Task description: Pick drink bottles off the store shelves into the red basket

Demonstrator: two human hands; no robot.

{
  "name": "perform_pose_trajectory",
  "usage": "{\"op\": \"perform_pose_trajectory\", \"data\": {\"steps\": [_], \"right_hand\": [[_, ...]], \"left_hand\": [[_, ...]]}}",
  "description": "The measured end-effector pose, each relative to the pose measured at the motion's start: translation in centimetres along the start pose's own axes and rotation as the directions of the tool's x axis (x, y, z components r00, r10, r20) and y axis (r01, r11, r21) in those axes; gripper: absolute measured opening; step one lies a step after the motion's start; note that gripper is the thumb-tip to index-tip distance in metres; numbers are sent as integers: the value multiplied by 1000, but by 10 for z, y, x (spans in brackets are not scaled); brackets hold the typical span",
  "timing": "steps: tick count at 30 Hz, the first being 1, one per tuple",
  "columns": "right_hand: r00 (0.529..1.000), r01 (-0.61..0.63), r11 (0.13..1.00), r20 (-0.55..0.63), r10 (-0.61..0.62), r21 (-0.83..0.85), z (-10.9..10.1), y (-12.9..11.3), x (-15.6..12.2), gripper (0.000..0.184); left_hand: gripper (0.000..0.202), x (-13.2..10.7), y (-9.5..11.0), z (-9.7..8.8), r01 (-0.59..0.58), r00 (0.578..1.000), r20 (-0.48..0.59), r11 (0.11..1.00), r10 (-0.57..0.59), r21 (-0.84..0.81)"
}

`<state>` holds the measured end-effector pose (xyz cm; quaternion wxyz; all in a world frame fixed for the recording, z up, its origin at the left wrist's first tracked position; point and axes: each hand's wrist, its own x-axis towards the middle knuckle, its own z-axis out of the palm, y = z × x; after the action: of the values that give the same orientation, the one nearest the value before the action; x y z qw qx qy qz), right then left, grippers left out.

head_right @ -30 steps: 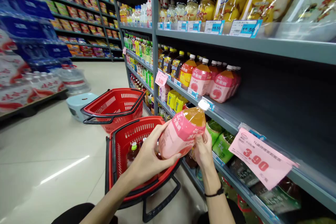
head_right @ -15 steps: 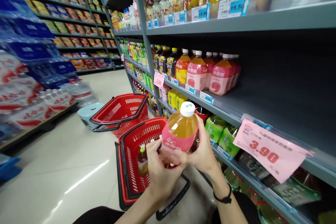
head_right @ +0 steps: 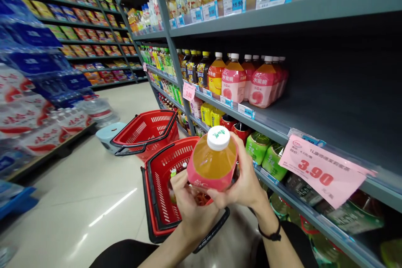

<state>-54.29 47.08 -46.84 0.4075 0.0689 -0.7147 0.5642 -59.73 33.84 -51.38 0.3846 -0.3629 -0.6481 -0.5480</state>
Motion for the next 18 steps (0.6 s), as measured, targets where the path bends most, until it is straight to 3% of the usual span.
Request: {"op": "perform_pose_trajectory", "data": {"steps": [6, 18], "right_hand": [[1000, 3, 1000, 10, -3, -8, 0, 0, 1, 112], [999, -6, 999, -33, 5, -32, 4, 1, 0, 104]], "left_hand": [[67, -4, -2, 0, 17, 1000, 6, 1000, -17, -18], [66, -2, -3, 1, 6, 1000, 2, 999, -6, 41]]}}
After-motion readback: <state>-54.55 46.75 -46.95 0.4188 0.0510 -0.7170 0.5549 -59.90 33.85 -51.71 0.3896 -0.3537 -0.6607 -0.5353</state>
